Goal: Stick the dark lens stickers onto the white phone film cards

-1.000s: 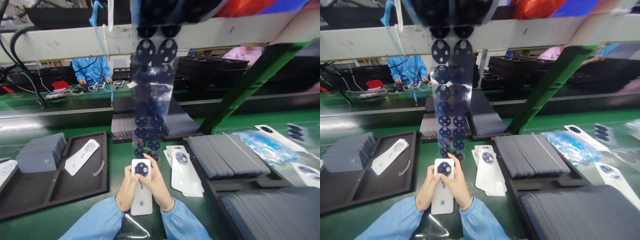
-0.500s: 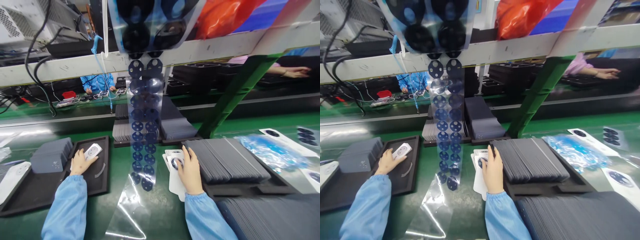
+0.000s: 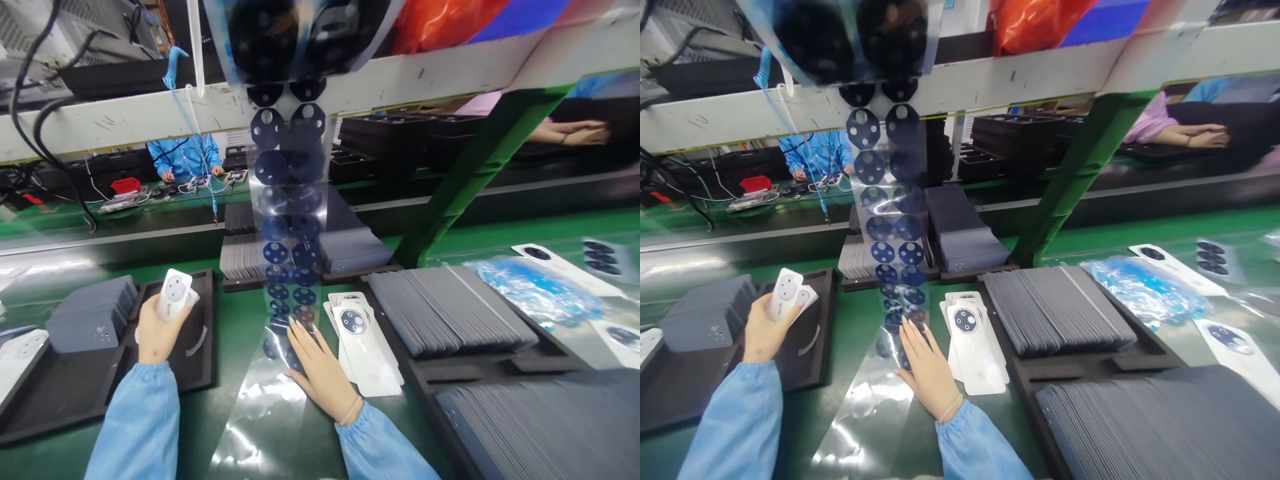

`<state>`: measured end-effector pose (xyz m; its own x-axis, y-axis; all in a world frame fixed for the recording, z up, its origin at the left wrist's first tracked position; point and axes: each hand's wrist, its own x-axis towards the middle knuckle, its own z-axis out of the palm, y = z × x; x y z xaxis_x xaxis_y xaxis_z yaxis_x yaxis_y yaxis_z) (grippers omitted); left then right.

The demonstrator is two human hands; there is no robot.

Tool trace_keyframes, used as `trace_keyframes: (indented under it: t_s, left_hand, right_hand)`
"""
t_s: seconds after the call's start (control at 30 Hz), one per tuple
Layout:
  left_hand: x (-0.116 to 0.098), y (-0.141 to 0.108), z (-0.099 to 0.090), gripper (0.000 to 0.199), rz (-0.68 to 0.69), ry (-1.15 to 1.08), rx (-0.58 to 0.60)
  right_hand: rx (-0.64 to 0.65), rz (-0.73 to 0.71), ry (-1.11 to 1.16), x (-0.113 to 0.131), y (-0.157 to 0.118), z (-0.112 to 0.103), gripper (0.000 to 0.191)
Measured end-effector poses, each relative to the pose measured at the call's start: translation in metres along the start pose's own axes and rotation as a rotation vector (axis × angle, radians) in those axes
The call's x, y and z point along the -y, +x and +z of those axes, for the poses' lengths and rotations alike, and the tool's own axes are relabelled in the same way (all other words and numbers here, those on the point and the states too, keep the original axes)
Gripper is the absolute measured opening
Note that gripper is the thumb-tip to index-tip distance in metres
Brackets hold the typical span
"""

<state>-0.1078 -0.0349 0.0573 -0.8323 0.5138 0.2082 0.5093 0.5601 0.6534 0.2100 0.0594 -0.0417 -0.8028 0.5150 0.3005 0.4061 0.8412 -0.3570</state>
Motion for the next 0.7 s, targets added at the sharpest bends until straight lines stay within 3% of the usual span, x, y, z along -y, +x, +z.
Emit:
trace_keyframes:
  t_s: [0.07, 0.13, 0.2, 0.33, 0.43, 0.57, 0.63, 0.7]
  left_hand:
    - [-0.024, -0.026, 0.010, 0.066, 0.035, -0.310, 0.109]
    - [-0.047, -0.053, 0.026, 0.055, 0.109, -0.575, 0.432]
    - [-0.063, -0.077, 0.043, 0.051, 0.142, -0.722, 0.637]
    - [-0.076, -0.103, 0.065, 0.050, 0.139, -0.850, 0.813]
    - [-0.079, -0.105, 0.060, 0.052, 0.291, -0.781, 0.780]
    - [-0.100, -0.074, 0.038, 0.056, 0.448, -0.628, 0.452]
    - [-0.121, -0.044, 0.026, 0.055, 0.486, -0.635, 0.469]
    - [-0.144, -0.013, 0.017, 0.057, 0.615, -0.679, 0.646]
  right_hand:
    - [0.044, 0.004, 0.040, -0.006, 0.000, 0.003, 0.080]
    - [0.083, 0.012, 0.090, -0.010, 0.000, 0.005, 0.079]
    - [0.104, 0.016, 0.136, -0.013, 0.001, 0.004, 0.077]
    - [0.133, 0.001, 0.190, -0.013, 0.003, 0.000, 0.074]
    - [0.165, -0.050, 0.217, -0.005, 0.005, -0.001, 0.071]
    - [0.229, -0.104, 0.228, 0.011, 0.006, 0.000, 0.069]
    - [0.251, -0.108, 0.224, 0.016, 0.005, 0.000, 0.069]
    - [0.253, -0.120, 0.219, 0.018, 0.004, 0.001, 0.068]
